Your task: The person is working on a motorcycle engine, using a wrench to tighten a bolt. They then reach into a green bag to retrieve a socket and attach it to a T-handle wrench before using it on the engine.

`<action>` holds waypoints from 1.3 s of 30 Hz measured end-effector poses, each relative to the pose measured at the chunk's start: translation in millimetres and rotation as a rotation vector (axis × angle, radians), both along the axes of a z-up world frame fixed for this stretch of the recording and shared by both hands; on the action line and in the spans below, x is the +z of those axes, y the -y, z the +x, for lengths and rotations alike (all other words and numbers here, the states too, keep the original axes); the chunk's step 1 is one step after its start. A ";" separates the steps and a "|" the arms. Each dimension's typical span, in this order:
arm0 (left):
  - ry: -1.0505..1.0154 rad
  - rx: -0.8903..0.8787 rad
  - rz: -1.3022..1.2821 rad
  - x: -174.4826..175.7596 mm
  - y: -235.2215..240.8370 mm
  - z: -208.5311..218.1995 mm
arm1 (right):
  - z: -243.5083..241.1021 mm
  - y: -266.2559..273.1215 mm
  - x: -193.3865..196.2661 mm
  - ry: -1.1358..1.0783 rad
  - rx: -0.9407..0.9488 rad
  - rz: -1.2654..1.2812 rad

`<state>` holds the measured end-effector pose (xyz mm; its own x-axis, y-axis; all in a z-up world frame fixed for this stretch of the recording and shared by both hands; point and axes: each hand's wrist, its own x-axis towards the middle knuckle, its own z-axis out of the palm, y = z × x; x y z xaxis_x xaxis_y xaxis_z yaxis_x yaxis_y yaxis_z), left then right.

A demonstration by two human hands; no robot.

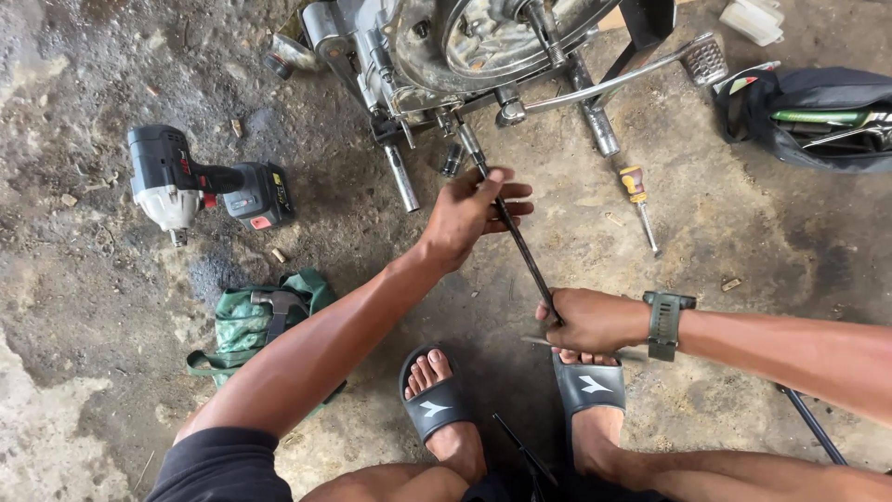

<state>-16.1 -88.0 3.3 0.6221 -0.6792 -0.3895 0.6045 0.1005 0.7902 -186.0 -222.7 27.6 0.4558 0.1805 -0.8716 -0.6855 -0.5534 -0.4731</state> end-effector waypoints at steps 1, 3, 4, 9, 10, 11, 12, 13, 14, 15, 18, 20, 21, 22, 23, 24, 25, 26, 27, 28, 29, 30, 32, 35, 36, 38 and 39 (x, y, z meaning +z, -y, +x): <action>-0.002 0.000 0.000 2.2 1.5 1.9 | 2.3 0.7 2.6 -0.002 0.000 0.000; -0.015 0.095 -0.007 7.9 5.8 5.7 | 6.7 2.9 9.3 0.004 0.061 0.195; -0.012 0.093 -0.010 5.7 6.0 8.7 | 4.5 6.1 -2.1 0.008 0.060 0.192; 0.004 0.165 -0.129 -15.4 7.5 20.4 | -0.3 23.4 -52.8 -0.012 0.130 0.539; 0.001 0.167 -0.127 -18.9 9.2 21.5 | 4.6 21.5 -36.6 -0.016 0.131 0.541; 0.020 0.190 -0.096 -22.3 10.7 22.4 | 9.5 19.5 -20.5 -0.015 0.150 0.535; 0.042 0.213 -0.069 -25.1 13.8 24.9 | 15.9 18.8 -3.9 -0.010 0.170 0.525; 0.042 0.214 -0.072 -21.0 13.7 24.9 | 10.2 22.9 -20.2 -0.010 0.171 0.522; 0.036 0.222 -0.040 -16.8 13.2 24.4 | 4.0 26.8 -36.3 -0.033 0.104 0.527; 0.030 0.231 -0.009 -12.4 12.9 23.7 | -2.3 30.9 -52.3 -0.057 0.038 0.532; 0.041 0.234 0.044 -12.2 11.5 24.7 | -1.7 18.5 -52.4 0.032 0.065 0.439; 0.050 0.247 0.043 -11.8 13.7 23.6 | -1.8 9.5 -22.1 -0.001 -0.006 0.407; 0.059 0.259 0.042 -12.0 14.4 22.7 | -2.4 4.5 -7.3 -0.035 -0.077 0.374; 0.059 0.258 0.041 -10.6 14.2 23.5 | -7.5 5.4 -20.8 -0.034 -0.078 0.373; 0.056 0.260 0.053 -9.2 13.9 24.5 | -12.5 6.0 -34.1 -0.013 -0.144 0.382; 0.050 0.264 0.063 -7.8 13.5 24.9 | -17.7 7.2 -46.9 0.007 -0.207 0.390; 0.048 0.266 0.062 -6.8 13.8 23.9 | -16.7 5.6 -42.5 0.005 -0.205 0.388; 0.057 0.284 0.080 -5.7 14.3 23.1 | -15.4 4.2 -38.3 0.072 -0.258 0.451; 0.065 0.301 0.098 -4.4 15.1 22.3 | -14.2 3.0 -33.8 0.139 -0.310 0.514; 0.067 0.301 0.099 -2.4 15.1 21.6 | -12.2 0.9 -21.5 0.141 -0.310 0.515; 0.083 0.305 0.111 -0.4 15.3 20.9 | -10.2 -1.0 -9.2 0.233 0.027 0.148; 0.097 0.310 0.122 1.3 15.5 20.2 | -8.1 -2.7 3.0 0.316 0.361 -0.226; 0.106 0.308 0.130 6.8 13.7 20.1 | -19.7 -8.8 -0.4 0.370 0.433 -0.404; 0.105 0.317 0.135 7.8 13.5 18.3 | -19.7 -16.3 18.2 0.311 0.444 -0.504; 0.108 0.330 0.130 8.2 14.3 19.2 | -15.0 -18.0 28.6 0.212 0.382 -0.429; 0.103 0.326 0.145 13.3 15.4 17.8 | -18.1 -12.5 -0.5 0.172 0.290 -0.410; 0.099 0.322 0.161 16.1 15.3 17.9 | -18.7 -10.3 -15.3 0.134 0.198 -0.389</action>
